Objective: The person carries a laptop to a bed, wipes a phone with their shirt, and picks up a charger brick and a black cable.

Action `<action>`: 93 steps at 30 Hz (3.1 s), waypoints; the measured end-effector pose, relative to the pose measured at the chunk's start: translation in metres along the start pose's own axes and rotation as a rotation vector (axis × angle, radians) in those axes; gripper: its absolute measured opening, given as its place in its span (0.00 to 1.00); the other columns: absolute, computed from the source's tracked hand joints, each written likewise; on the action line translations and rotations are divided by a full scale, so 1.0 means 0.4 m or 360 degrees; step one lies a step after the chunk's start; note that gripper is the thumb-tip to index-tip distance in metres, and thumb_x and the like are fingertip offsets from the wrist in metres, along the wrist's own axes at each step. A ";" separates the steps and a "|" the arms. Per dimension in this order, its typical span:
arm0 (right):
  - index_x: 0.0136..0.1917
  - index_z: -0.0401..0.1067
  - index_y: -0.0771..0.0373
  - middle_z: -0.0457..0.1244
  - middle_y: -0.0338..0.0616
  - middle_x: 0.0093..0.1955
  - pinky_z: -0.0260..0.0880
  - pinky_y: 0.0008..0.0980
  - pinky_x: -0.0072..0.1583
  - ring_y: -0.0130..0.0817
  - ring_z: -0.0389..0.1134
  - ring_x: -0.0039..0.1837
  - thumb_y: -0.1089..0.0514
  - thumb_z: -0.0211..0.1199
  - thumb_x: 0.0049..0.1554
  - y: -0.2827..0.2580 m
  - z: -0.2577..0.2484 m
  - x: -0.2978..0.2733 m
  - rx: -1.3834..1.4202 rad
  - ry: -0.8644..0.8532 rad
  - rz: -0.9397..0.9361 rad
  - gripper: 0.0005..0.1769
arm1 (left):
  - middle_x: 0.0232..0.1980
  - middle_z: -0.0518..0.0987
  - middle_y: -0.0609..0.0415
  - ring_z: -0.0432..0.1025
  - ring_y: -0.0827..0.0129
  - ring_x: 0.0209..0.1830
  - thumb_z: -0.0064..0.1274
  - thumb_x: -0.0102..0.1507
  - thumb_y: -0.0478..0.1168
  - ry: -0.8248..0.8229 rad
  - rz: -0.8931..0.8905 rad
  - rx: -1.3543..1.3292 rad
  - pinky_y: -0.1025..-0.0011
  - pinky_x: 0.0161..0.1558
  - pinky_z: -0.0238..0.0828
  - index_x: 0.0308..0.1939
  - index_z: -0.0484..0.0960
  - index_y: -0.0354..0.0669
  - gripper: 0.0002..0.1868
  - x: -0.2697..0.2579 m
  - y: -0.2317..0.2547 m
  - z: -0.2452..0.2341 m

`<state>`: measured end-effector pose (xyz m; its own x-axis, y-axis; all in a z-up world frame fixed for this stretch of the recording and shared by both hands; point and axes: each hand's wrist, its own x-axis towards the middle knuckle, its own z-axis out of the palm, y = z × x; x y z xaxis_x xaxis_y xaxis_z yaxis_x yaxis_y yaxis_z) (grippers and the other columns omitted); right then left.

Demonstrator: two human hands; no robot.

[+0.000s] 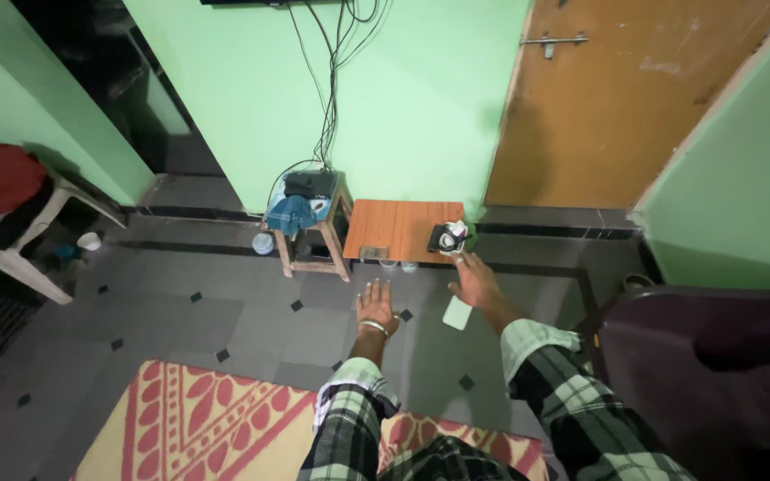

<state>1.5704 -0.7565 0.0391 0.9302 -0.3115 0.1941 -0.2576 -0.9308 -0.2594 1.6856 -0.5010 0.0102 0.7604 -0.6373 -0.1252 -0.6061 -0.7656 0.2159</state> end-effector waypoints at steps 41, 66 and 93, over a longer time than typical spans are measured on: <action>0.80 0.51 0.59 0.48 0.52 0.81 0.54 0.46 0.75 0.52 0.50 0.80 0.50 0.71 0.52 0.362 0.300 1.070 0.0170 -0.0266 0.0516 0.49 | 0.82 0.51 0.48 0.45 0.53 0.83 0.59 0.60 0.49 0.0024 0.0248 0.0088 0.44 0.76 0.41 0.78 0.52 0.50 0.46 1.305 -0.184 -0.110; 0.76 0.58 0.62 0.53 0.55 0.78 0.58 0.45 0.73 0.52 0.53 0.79 0.58 0.66 0.51 0.177 0.506 1.219 0.0092 -0.0393 0.0602 0.41 | 0.82 0.50 0.51 0.45 0.54 0.82 0.63 0.58 0.50 -0.0394 0.0291 0.0080 0.43 0.73 0.46 0.79 0.50 0.52 0.51 1.445 -0.512 0.005; 0.63 0.66 0.71 0.51 0.60 0.77 0.58 0.46 0.72 0.54 0.52 0.77 0.54 0.70 0.48 0.367 0.818 1.120 0.0201 -0.0611 0.0554 0.34 | 0.81 0.53 0.48 0.47 0.53 0.81 0.58 0.61 0.47 -0.0577 0.0202 0.0115 0.44 0.74 0.45 0.78 0.52 0.48 0.45 1.460 -0.414 0.370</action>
<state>2.0351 -0.9701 -0.2216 0.8302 -0.4833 -0.2777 -0.5565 -0.7473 -0.3632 2.1952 -0.7595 -0.2420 0.5544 -0.7073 -0.4386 -0.7146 -0.6747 0.1847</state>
